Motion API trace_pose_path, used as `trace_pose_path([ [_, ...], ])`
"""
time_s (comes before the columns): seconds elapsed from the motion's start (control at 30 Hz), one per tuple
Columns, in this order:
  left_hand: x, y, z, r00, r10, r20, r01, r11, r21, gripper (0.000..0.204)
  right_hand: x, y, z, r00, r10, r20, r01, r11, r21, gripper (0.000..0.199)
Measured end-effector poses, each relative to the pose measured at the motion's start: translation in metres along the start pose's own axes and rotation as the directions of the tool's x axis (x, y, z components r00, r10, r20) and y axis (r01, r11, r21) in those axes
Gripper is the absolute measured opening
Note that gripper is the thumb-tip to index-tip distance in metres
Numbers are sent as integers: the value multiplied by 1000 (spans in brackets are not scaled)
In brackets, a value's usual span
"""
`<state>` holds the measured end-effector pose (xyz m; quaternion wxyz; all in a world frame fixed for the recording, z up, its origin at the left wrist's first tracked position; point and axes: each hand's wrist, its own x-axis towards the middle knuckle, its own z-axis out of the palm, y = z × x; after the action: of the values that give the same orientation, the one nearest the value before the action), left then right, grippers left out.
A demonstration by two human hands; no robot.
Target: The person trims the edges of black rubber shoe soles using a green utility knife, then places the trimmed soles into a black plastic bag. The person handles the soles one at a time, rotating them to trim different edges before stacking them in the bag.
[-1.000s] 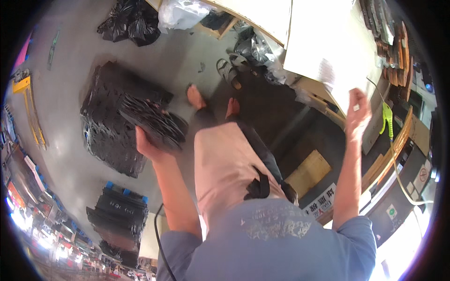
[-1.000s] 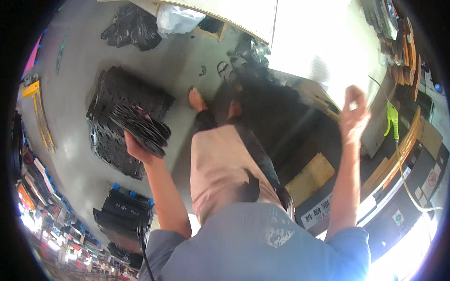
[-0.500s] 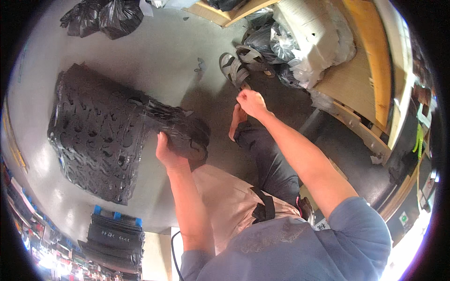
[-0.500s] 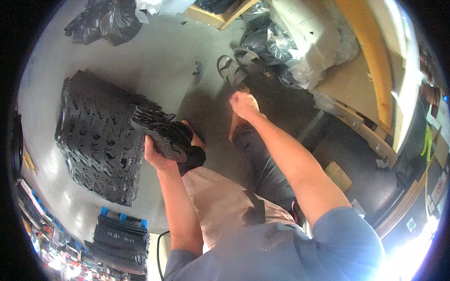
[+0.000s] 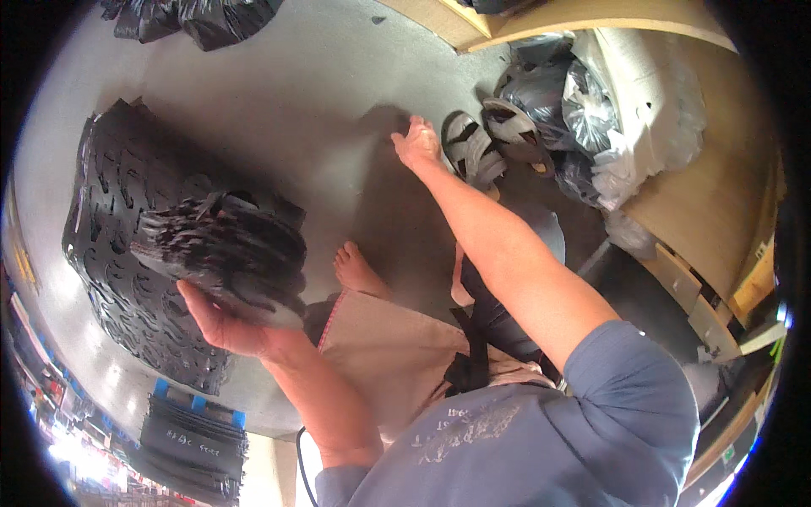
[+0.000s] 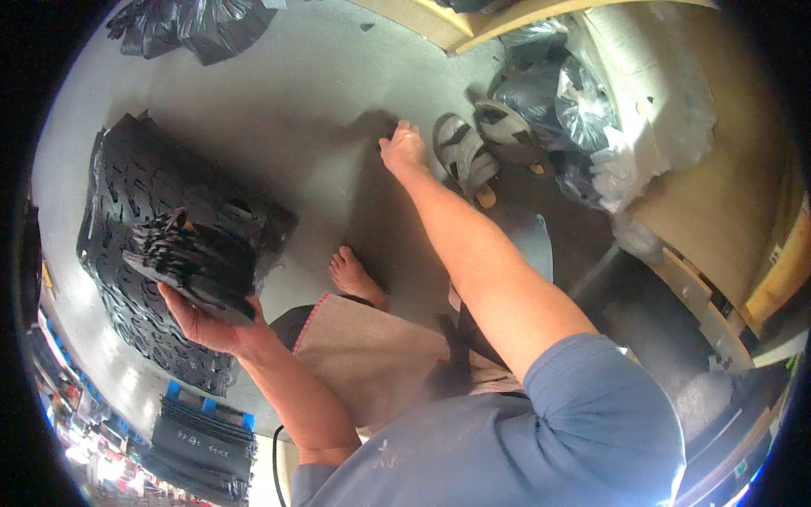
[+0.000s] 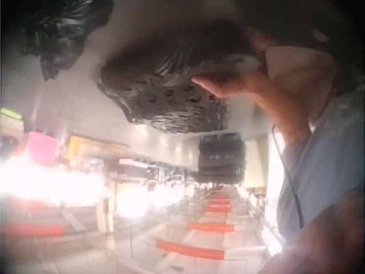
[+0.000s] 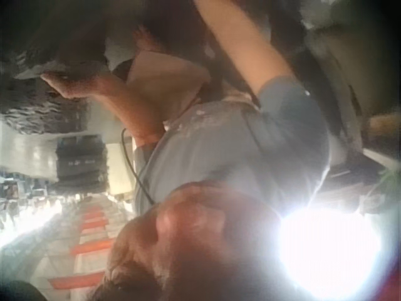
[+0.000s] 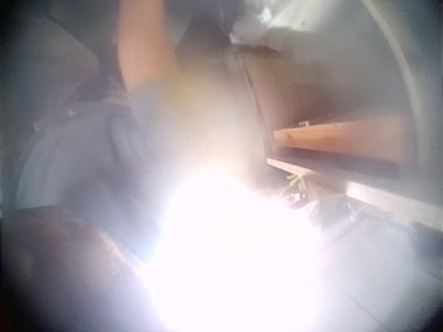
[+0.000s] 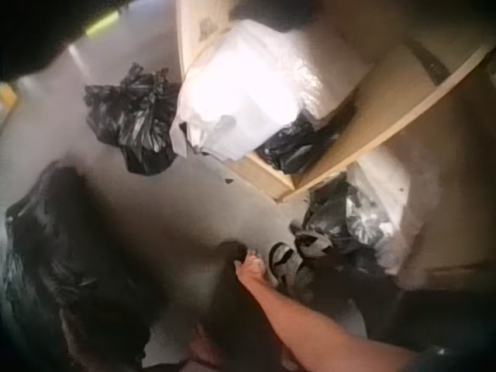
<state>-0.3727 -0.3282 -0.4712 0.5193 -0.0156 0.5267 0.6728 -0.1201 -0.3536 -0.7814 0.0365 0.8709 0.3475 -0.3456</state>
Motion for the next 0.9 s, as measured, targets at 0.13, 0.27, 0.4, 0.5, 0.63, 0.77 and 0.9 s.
trace_pose_path([
  [0.13, 17, 3, -1, 558, -161, 814, 479, 864, -157, 58, 5, -5, 18, 995, -22, -96, 25, 999, 32, 61],
  [0.27, 15, -5, -8, 755, -63, 653, 327, 899, -291, 56, 10, -3, 26, 982, -41, -187, 62, 993, 105, 43],
  [0.4, 5, -4, -5, 765, -147, 627, 495, 757, -426, 54, 20, 2, 32, 988, 23, -155, 0, 989, 145, 32],
  [0.5, 9, -5, -3, 803, -148, 577, 471, 751, -463, 54, 22, -2, 24, 1000, 6, -21, 0, 961, 275, 34],
  [0.63, 15, -7, -6, 700, -20, 714, 290, 921, -259, 56, -9, -31, -31, 995, -60, 76, -1, 781, 624, 38],
  [0.77, -16, -1, 1, 744, -133, 655, 316, 933, -170, 59, -96, -59, -164, 973, -229, -17, 103, 370, 923, 25],
  [0.9, -74, 19, 24, 801, -237, 550, 429, 868, -250, 61, -227, -58, -324, 930, -288, -230, 316, 298, 901, 16],
])
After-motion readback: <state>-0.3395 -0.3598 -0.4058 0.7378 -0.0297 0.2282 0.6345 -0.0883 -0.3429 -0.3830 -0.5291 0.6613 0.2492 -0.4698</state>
